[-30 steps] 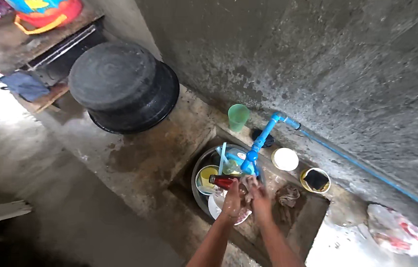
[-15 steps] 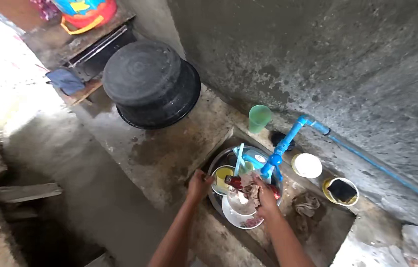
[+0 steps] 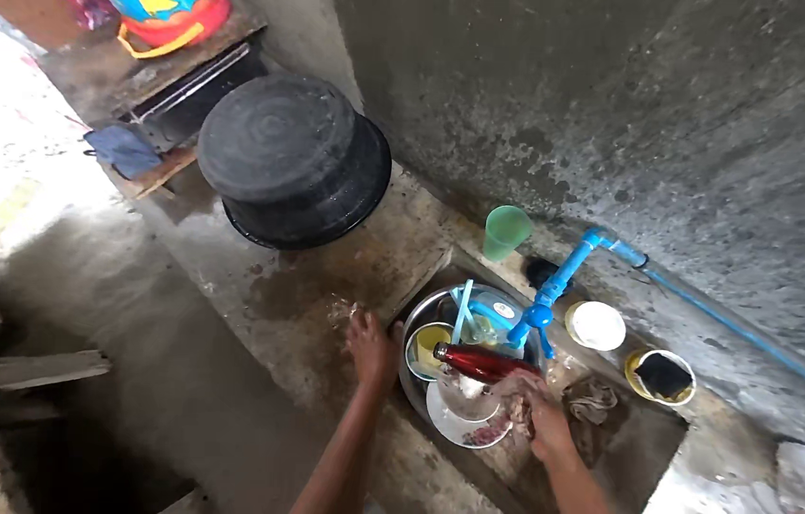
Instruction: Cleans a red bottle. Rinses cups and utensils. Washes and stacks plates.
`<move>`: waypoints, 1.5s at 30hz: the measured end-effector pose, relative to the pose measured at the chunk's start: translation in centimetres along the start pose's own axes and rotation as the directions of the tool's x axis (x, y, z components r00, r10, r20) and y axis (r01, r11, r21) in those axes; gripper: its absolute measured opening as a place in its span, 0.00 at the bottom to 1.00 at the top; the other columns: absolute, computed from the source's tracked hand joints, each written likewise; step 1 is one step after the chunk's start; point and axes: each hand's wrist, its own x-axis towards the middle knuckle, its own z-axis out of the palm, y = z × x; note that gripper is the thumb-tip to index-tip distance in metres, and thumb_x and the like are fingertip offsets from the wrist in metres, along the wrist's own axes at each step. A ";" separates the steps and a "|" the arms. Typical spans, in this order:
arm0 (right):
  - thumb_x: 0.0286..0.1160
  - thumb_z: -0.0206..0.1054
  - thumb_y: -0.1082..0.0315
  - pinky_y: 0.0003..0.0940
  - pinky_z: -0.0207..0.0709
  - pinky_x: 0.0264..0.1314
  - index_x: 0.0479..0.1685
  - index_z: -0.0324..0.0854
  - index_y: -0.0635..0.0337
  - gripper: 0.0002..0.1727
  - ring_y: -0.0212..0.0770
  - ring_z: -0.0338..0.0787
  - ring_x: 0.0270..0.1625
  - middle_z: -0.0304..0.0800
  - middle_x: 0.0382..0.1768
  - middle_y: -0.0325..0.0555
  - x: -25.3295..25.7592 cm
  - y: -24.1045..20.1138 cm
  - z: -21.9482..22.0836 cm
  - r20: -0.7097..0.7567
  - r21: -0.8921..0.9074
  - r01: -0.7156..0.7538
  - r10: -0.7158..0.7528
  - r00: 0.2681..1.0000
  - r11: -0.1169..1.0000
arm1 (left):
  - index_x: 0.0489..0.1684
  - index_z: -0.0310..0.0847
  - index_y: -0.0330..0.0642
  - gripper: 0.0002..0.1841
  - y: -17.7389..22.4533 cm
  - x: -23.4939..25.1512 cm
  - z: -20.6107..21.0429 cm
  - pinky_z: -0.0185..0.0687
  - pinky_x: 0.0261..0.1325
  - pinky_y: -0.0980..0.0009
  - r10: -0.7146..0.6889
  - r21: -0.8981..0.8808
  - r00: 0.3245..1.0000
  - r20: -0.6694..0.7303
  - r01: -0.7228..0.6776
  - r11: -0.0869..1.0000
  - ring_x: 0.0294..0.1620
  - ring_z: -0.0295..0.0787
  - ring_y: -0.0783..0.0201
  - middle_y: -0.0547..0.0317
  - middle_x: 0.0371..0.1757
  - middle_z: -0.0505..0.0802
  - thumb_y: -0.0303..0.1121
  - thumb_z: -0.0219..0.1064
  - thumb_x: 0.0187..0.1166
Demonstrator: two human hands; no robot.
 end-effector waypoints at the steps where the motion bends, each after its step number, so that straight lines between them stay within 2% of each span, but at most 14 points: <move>1: 0.89 0.56 0.70 0.30 0.81 0.26 0.70 0.76 0.63 0.17 0.33 0.83 0.26 0.89 0.44 0.47 1.0 -0.1 -0.8 -0.036 -0.006 0.091 -0.091 0.995 0.996 | 0.75 0.74 0.32 0.29 0.8 -2.4 1.4 0.70 0.79 0.45 0.037 -0.197 0.998 0.049 -0.027 0.980 0.78 0.74 0.37 0.31 0.76 0.78 0.42 0.69 0.80; 4: 0.89 0.54 0.70 0.29 0.84 0.30 0.68 0.76 0.66 0.17 0.30 0.84 0.28 0.88 0.41 0.45 4.9 -1.0 -2.7 -0.083 -0.044 0.279 -0.281 0.956 0.959 | 0.75 0.66 0.23 0.26 3.9 -9.5 6.7 0.83 0.65 0.58 0.004 -0.672 0.907 0.420 0.309 0.673 0.61 0.86 0.52 0.34 0.64 0.85 0.32 0.64 0.85; 7: 0.89 0.56 0.67 0.32 0.84 0.27 0.71 0.76 0.66 0.18 0.33 0.85 0.26 0.88 0.38 0.48 8.6 -1.9 -3.6 -0.036 -0.113 0.279 -0.284 0.958 0.954 | 0.87 0.51 0.30 0.37 7.1 -11.6 11.6 0.80 0.66 0.56 -0.158 -0.662 0.732 0.663 0.672 0.332 0.66 0.83 0.47 0.31 0.73 0.78 0.41 0.66 0.85; 11: 0.86 0.62 0.66 0.42 0.83 0.57 0.70 0.79 0.66 0.19 0.41 0.89 0.50 0.90 0.56 0.58 10.5 -2.3 -3.7 0.034 -0.378 0.257 -0.263 0.964 0.890 | 0.87 0.48 0.33 0.49 11.9 -10.3 16.7 0.76 0.71 0.45 -0.512 -0.775 0.714 0.477 0.617 0.138 0.73 0.77 0.39 0.27 0.76 0.75 0.42 0.80 0.72; 16: 0.87 0.62 0.66 0.44 0.84 0.55 0.70 0.79 0.65 0.18 0.44 0.90 0.48 0.89 0.54 0.58 8.6 -1.9 -3.1 0.054 -0.436 0.159 -0.151 0.987 0.886 | 0.85 0.50 0.31 0.55 13.8 -8.5 20.6 0.79 0.67 0.42 -0.708 -0.812 0.631 0.318 0.566 0.140 0.68 0.82 0.36 0.25 0.70 0.80 0.43 0.88 0.61; 22: 0.77 0.71 0.65 0.43 0.85 0.56 0.65 0.77 0.67 0.21 0.43 0.90 0.50 0.89 0.50 0.56 1.7 -4.1 -4.8 0.069 -0.451 0.228 -0.220 0.973 0.863 | 0.88 0.50 0.39 0.40 9.0 -11.9 18.2 0.86 0.61 0.49 -0.270 -0.911 0.880 0.390 0.411 0.022 0.62 0.86 0.47 0.34 0.68 0.82 0.29 0.72 0.77; 25: 0.75 0.67 0.66 0.31 0.87 0.58 0.62 0.84 0.67 0.20 0.32 0.93 0.53 0.93 0.54 0.49 -2.8 -2.9 -5.3 0.135 -0.421 0.472 -0.461 0.877 0.774 | 0.92 0.37 0.52 0.37 7.2 -14.6 15.5 0.88 0.54 0.52 -0.063 -0.823 0.821 0.567 0.567 -0.011 0.57 0.88 0.49 0.38 0.66 0.83 0.37 0.57 0.85; 28: 0.76 0.65 0.64 0.48 0.69 0.87 0.73 0.84 0.58 0.25 0.51 0.73 0.86 0.75 0.82 0.56 -5.7 0.6 -4.8 0.410 -0.517 0.641 -0.493 0.767 0.567 | 0.94 0.37 0.57 0.33 7.3 -16.6 14.7 0.86 0.56 0.61 0.060 -0.814 0.812 0.580 0.578 0.052 0.58 0.88 0.61 0.49 0.69 0.84 0.45 0.47 0.90; 31: 0.73 0.65 0.68 0.57 0.69 0.84 0.73 0.85 0.57 0.26 0.64 0.68 0.87 0.66 0.86 0.64 -5.9 2.1 -3.6 0.364 -0.603 0.655 -0.573 0.734 0.455 | 0.96 0.35 0.51 0.32 6.6 -17.9 14.5 0.78 0.71 0.64 0.199 -0.801 0.780 0.593 0.546 0.246 0.73 0.79 0.66 0.49 0.85 0.72 0.47 0.37 0.94; 33: 0.78 0.63 0.72 0.50 0.75 0.80 0.78 0.77 0.65 0.27 0.54 0.77 0.81 0.70 0.84 0.62 -4.8 -0.8 -3.1 0.206 -0.563 0.538 -0.525 0.826 0.627 | 0.95 0.36 0.43 0.36 6.7 -18.9 13.4 0.77 0.73 0.64 0.276 -0.774 0.738 0.616 0.504 0.383 0.71 0.80 0.66 0.46 0.82 0.74 0.45 0.44 0.90; 36: 0.90 0.55 0.66 0.30 0.87 0.36 0.75 0.74 0.68 0.21 0.31 0.89 0.33 0.91 0.45 0.49 -0.3 -5.6 -3.2 0.003 -0.313 0.364 -0.382 0.924 0.877 | 0.90 0.42 0.41 0.50 7.7 -20.0 12.4 0.91 0.46 0.67 0.338 -0.720 0.638 0.691 0.574 0.389 0.41 0.92 0.67 0.54 0.52 0.90 0.36 0.72 0.64; 42: 0.65 0.79 0.69 0.39 0.90 0.44 0.58 0.83 0.65 0.21 0.38 0.94 0.38 0.94 0.44 0.49 1.7 -9.4 -4.2 0.126 -0.459 0.253 -0.220 0.967 0.851 | 0.95 0.36 0.51 0.61 9.2 -18.8 10.7 0.90 0.58 0.62 0.446 -0.700 0.543 0.711 0.493 0.516 0.54 0.92 0.62 0.50 0.65 0.87 0.24 0.79 0.57; 44: 0.65 0.75 0.73 0.35 0.89 0.37 0.52 0.82 0.66 0.16 0.37 0.92 0.33 0.93 0.38 0.47 1.0 -9.1 -5.3 0.232 -0.182 0.252 -0.207 0.950 0.951 | 0.85 0.57 0.49 0.47 7.6 -19.3 10.5 0.92 0.52 0.64 0.530 -0.707 0.479 0.700 0.568 0.421 0.46 0.94 0.64 0.56 0.54 0.92 0.35 0.80 0.60; 45: 0.64 0.74 0.69 0.36 0.91 0.40 0.49 0.82 0.61 0.14 0.38 0.94 0.35 0.94 0.37 0.44 1.1 -8.3 -6.3 0.327 0.063 0.225 -0.233 0.916 0.972 | 0.68 0.75 0.52 0.34 6.4 -19.9 11.1 0.92 0.47 0.67 0.593 -0.692 0.432 0.680 0.645 0.323 0.41 0.95 0.66 0.61 0.46 0.96 0.46 0.82 0.60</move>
